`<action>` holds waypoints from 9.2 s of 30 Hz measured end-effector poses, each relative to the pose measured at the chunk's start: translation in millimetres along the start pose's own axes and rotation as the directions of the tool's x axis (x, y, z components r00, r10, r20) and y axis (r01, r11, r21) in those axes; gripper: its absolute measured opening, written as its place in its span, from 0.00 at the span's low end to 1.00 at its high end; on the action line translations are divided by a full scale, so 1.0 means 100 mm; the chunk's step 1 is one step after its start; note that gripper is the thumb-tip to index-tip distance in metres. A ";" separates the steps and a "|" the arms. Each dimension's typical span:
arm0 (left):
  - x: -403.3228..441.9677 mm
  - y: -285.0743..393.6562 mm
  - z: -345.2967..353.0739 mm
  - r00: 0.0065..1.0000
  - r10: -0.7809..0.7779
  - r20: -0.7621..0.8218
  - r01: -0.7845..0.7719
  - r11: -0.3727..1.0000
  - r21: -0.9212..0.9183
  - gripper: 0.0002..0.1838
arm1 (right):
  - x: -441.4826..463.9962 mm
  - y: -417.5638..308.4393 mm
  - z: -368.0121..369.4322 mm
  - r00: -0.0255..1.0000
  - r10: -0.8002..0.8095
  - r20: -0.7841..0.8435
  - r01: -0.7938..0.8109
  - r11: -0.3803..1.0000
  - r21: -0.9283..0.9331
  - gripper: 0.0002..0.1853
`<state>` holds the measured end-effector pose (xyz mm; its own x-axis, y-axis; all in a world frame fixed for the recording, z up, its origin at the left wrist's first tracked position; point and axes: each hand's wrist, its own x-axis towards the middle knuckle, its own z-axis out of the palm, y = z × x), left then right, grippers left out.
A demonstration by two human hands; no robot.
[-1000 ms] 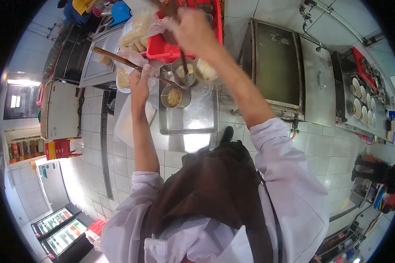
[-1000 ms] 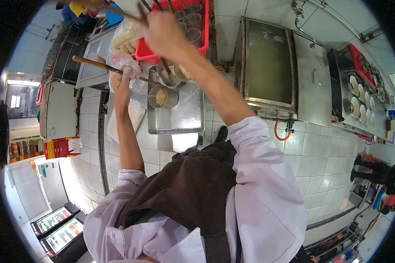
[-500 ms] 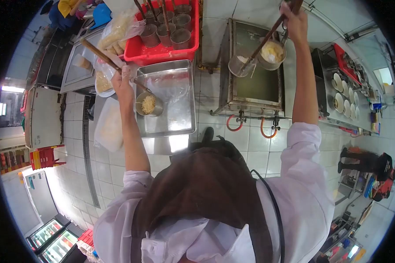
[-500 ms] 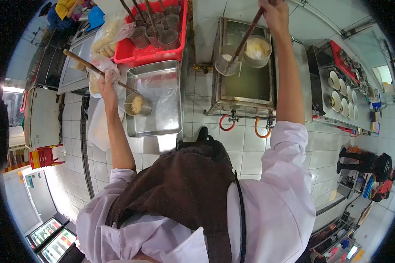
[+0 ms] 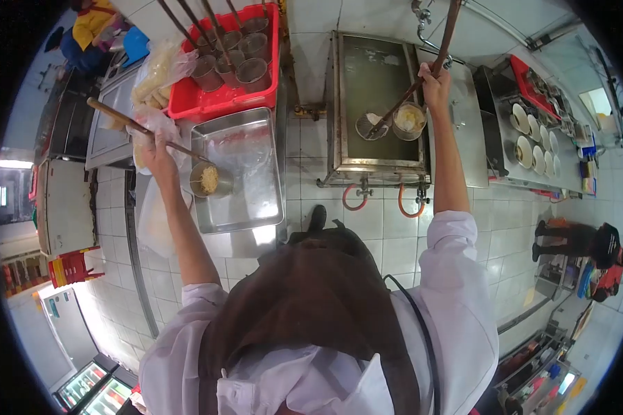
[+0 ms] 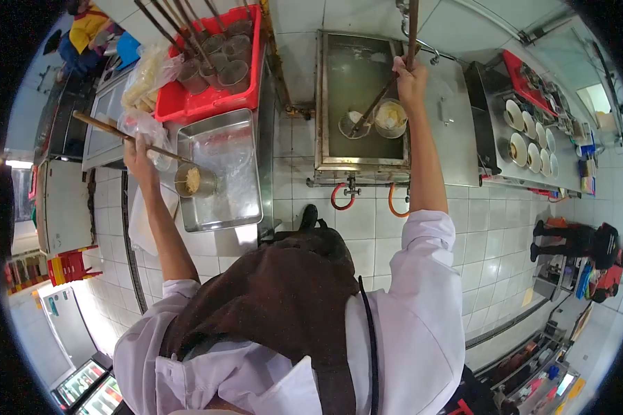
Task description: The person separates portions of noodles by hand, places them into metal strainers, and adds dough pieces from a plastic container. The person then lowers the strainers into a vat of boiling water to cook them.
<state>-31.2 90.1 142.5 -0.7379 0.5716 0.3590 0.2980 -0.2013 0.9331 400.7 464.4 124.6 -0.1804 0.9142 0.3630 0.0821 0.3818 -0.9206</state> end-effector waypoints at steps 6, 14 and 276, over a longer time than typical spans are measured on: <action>-0.66 0.22 1.11 0.764 0.636 0.108 -0.630 0.700 0.336 0.11 | 0.08 -0.62 -0.06 0.991 -0.092 -0.101 0.064 0.966 -0.252 0.13; -1.26 -0.32 3.27 0.798 0.079 0.597 -0.360 0.858 0.367 0.19 | 0.20 -1.26 0.01 0.928 -0.304 -0.218 0.220 0.915 -0.339 0.12; -0.23 1.27 3.20 0.609 0.370 0.702 0.520 0.482 -0.705 0.14 | 0.58 -1.40 0.43 0.767 -0.060 0.639 0.046 0.998 0.038 0.07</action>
<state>217.3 306.2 245.4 0.0861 0.8320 0.5481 -0.6671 -0.3605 0.6519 336.6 458.1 268.7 -0.7697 0.5910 0.2415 0.0363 0.4183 -0.9076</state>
